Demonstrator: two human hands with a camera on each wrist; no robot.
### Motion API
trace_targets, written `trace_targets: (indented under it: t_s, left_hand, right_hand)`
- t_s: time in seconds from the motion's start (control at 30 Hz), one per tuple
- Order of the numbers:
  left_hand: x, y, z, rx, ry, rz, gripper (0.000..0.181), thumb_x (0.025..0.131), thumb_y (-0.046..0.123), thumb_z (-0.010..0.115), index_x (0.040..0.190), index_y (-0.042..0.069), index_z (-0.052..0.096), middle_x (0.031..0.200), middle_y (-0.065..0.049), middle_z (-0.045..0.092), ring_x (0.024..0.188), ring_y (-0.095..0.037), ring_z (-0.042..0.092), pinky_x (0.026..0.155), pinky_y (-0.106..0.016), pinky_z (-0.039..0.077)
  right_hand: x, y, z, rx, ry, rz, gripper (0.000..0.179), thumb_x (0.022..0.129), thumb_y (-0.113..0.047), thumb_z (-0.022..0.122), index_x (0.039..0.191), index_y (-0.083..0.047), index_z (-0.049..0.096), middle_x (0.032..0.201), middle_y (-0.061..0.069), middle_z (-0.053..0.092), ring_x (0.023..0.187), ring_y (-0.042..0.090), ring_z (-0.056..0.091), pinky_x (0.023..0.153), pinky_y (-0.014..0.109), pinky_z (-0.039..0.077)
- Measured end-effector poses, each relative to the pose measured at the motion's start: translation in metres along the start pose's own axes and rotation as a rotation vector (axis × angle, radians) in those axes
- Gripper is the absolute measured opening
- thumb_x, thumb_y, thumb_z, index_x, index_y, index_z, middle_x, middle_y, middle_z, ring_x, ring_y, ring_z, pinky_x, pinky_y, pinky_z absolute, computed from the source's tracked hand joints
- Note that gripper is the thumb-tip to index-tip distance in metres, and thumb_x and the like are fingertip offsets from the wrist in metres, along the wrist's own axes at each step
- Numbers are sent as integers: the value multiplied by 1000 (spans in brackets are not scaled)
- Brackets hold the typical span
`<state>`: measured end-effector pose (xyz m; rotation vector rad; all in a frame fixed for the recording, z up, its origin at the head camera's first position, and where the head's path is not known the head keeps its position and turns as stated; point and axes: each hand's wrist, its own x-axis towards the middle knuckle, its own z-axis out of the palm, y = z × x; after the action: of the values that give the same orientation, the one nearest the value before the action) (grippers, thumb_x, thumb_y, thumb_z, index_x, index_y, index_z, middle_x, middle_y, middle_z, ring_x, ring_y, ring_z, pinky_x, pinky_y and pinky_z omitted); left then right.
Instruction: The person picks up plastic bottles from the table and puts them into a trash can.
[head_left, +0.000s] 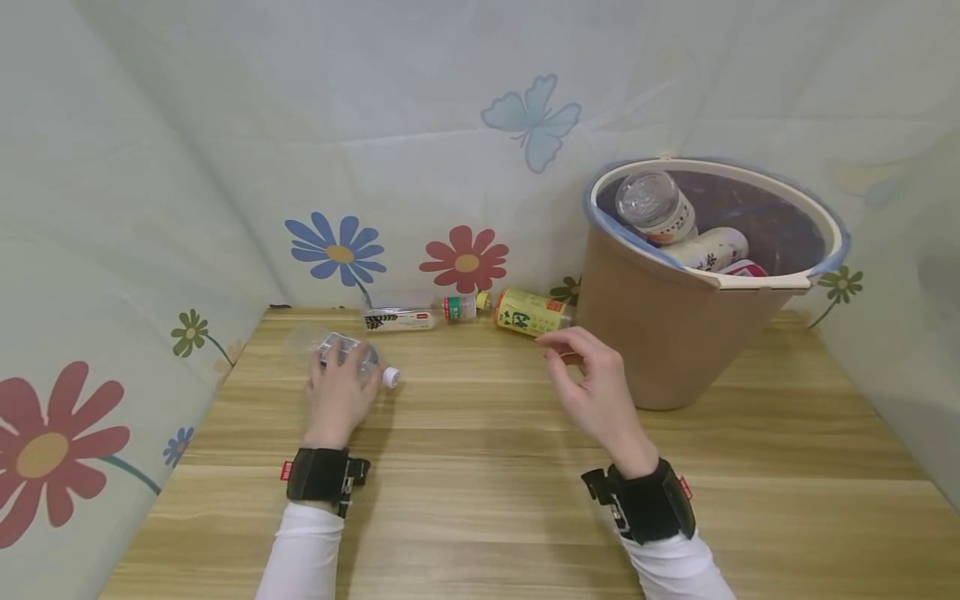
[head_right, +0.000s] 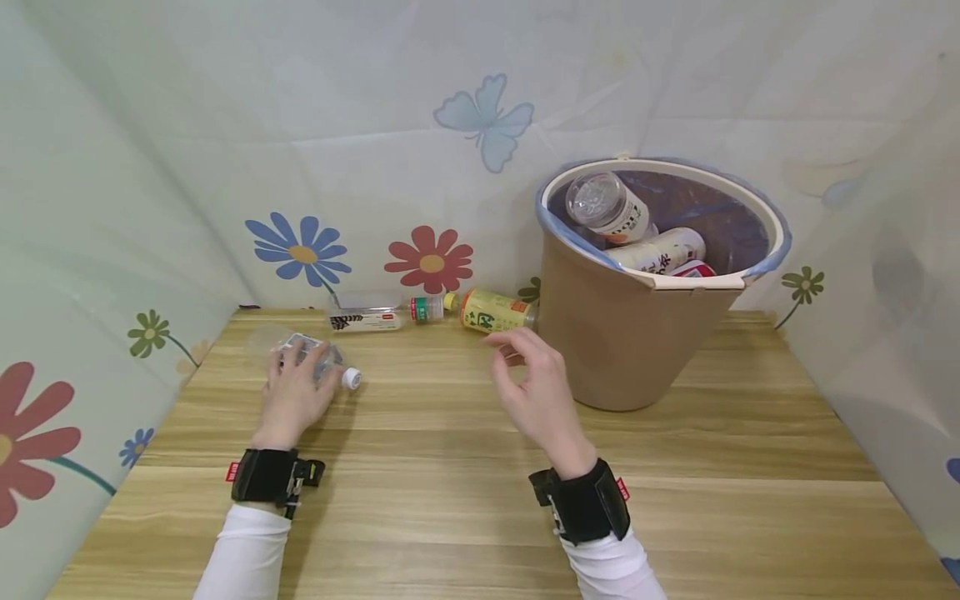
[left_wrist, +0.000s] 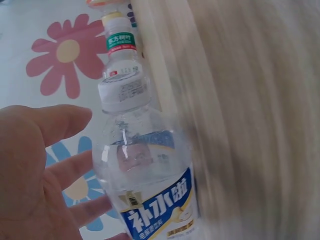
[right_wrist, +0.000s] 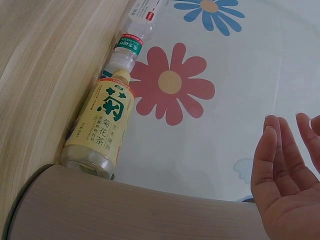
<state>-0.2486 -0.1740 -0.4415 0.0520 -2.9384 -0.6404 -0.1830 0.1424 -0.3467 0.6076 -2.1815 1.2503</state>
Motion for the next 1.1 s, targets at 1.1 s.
trace_targets:
  t_s: [1.1]
  left_hand:
    - [-40, 84, -10, -224, -527, 699, 43, 91, 30, 61, 130, 13, 56, 146, -11, 38, 133, -30, 33, 102, -49, 39]
  right_hand:
    - [-1, 0, -4, -15, 2, 26, 17, 84, 12, 57, 95, 2, 66, 90, 12, 65, 81, 22, 61, 69, 38, 54]
